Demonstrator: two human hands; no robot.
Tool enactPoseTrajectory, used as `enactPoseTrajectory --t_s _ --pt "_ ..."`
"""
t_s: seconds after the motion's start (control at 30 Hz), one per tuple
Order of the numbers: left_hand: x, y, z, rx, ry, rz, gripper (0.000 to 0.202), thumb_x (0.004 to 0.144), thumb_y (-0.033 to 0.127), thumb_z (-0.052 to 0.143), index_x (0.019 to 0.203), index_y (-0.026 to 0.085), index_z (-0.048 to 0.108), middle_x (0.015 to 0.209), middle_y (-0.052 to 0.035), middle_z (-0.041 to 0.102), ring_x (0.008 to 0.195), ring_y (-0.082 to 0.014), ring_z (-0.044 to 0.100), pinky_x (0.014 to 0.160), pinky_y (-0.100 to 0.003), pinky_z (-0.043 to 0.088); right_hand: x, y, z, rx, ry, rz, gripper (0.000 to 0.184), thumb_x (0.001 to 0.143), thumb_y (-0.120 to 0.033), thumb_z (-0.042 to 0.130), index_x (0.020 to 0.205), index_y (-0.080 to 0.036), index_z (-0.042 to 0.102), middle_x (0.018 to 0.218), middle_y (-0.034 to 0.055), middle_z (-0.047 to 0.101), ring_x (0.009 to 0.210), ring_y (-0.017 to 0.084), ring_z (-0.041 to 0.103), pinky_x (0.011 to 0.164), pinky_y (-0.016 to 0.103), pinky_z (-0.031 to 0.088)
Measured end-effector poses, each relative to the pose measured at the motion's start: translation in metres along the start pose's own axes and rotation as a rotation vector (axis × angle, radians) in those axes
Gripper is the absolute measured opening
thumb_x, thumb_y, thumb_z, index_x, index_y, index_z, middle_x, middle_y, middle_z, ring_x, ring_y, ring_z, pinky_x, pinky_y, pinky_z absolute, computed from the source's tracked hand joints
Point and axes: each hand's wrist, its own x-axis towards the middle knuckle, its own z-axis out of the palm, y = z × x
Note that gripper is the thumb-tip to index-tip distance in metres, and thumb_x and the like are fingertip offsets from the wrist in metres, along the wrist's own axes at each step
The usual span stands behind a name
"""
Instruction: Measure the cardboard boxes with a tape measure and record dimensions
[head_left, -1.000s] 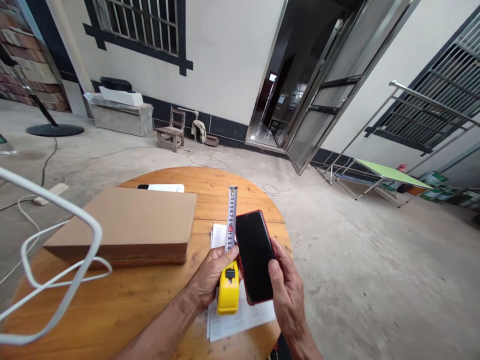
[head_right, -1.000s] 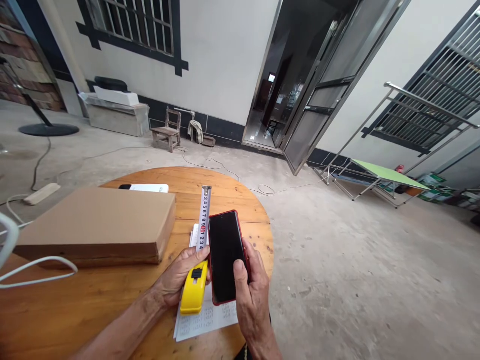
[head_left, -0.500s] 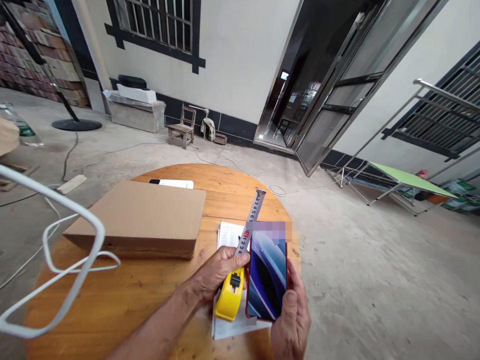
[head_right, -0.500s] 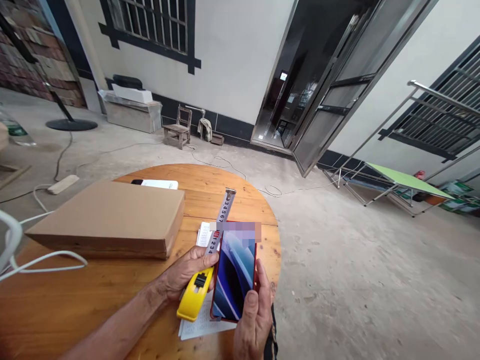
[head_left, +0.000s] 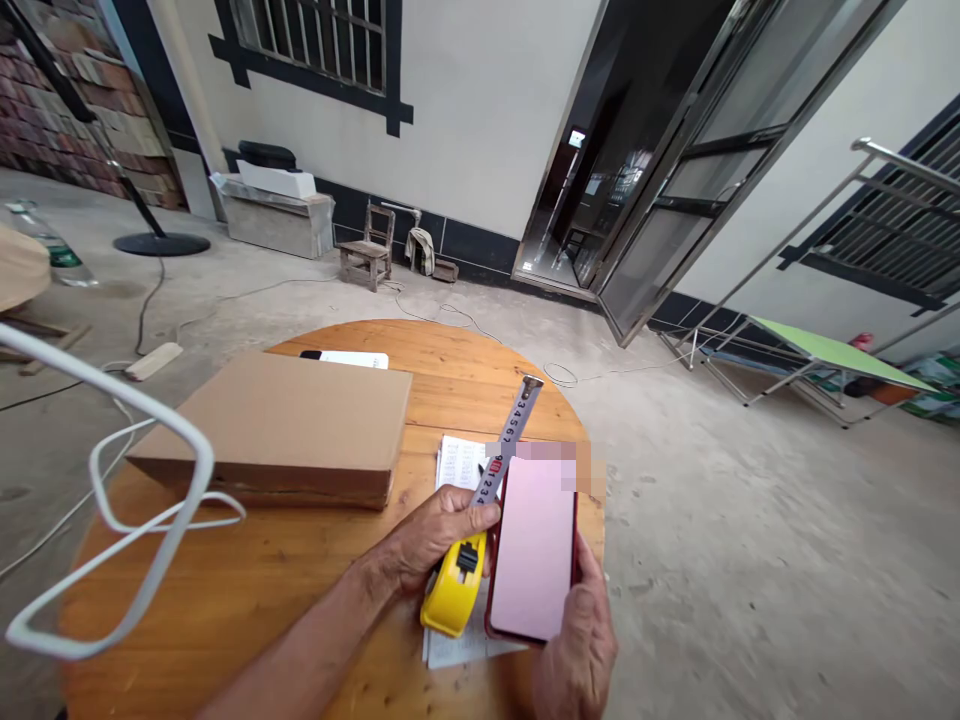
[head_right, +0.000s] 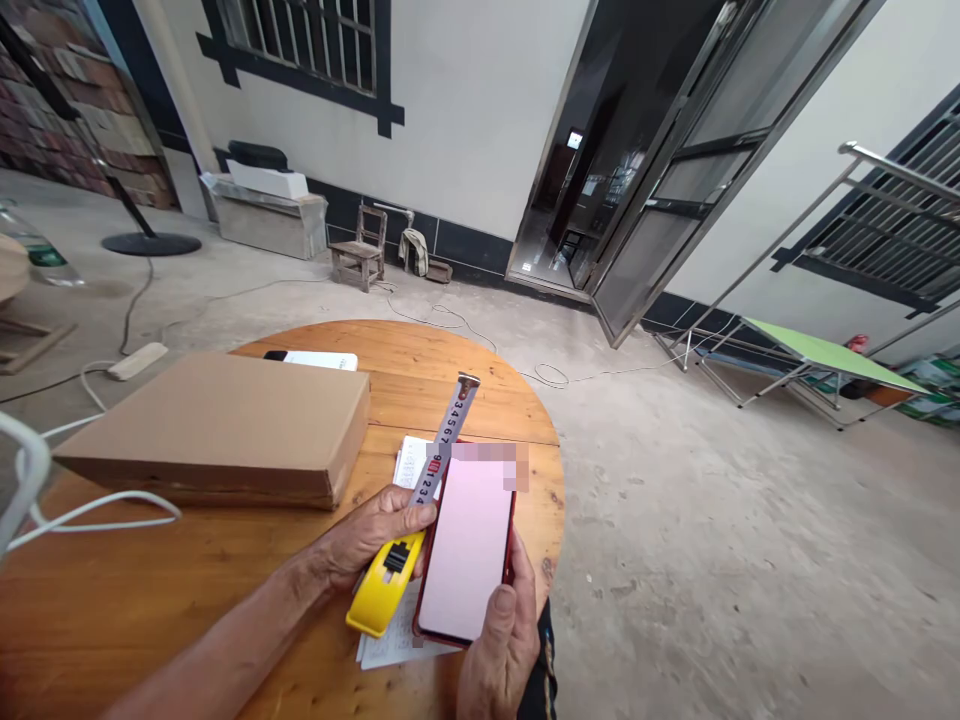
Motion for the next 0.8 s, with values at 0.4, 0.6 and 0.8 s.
enactPoseTrajectory --t_s 0.4,0.6,0.8 --pt "0.005 -0.002 -0.007 0.020 -0.015 -0.027 0.035 0.072 0.046 0.070 0.068 0.011 0.066 0.049 -0.0028 0.065 0.039 -0.0093 0.054 0.040 -0.017 0.038 0.008 -0.025 0.007 0.322 0.163 0.116 0.052 0.090 -0.047 0.044 0.130 -0.014 0.049 0.125 0.0138 0.060 0.107 0.027 0.061 0.082 0.038 0.054" --pt "0.005 -0.001 -0.007 0.013 -0.009 -0.028 0.034 0.073 0.045 0.070 0.069 0.012 0.066 0.050 -0.0021 0.065 0.039 -0.0088 0.054 0.039 -0.016 0.037 0.007 -0.020 0.006 0.372 0.108 0.119 0.051 0.091 -0.046 0.042 0.134 -0.018 0.044 0.129 0.0111 0.057 0.111 0.026 0.059 0.086 0.038 0.053" --pt "0.003 0.000 -0.005 0.020 -0.004 -0.026 0.034 0.072 0.046 0.070 0.066 0.012 0.066 0.050 -0.0025 0.066 0.040 -0.0087 0.055 0.040 -0.016 0.037 0.008 -0.019 0.004 0.335 0.079 0.134 0.053 0.091 -0.049 0.040 0.133 -0.018 0.044 0.130 0.0116 0.056 0.114 0.028 0.057 0.090 0.044 0.050"
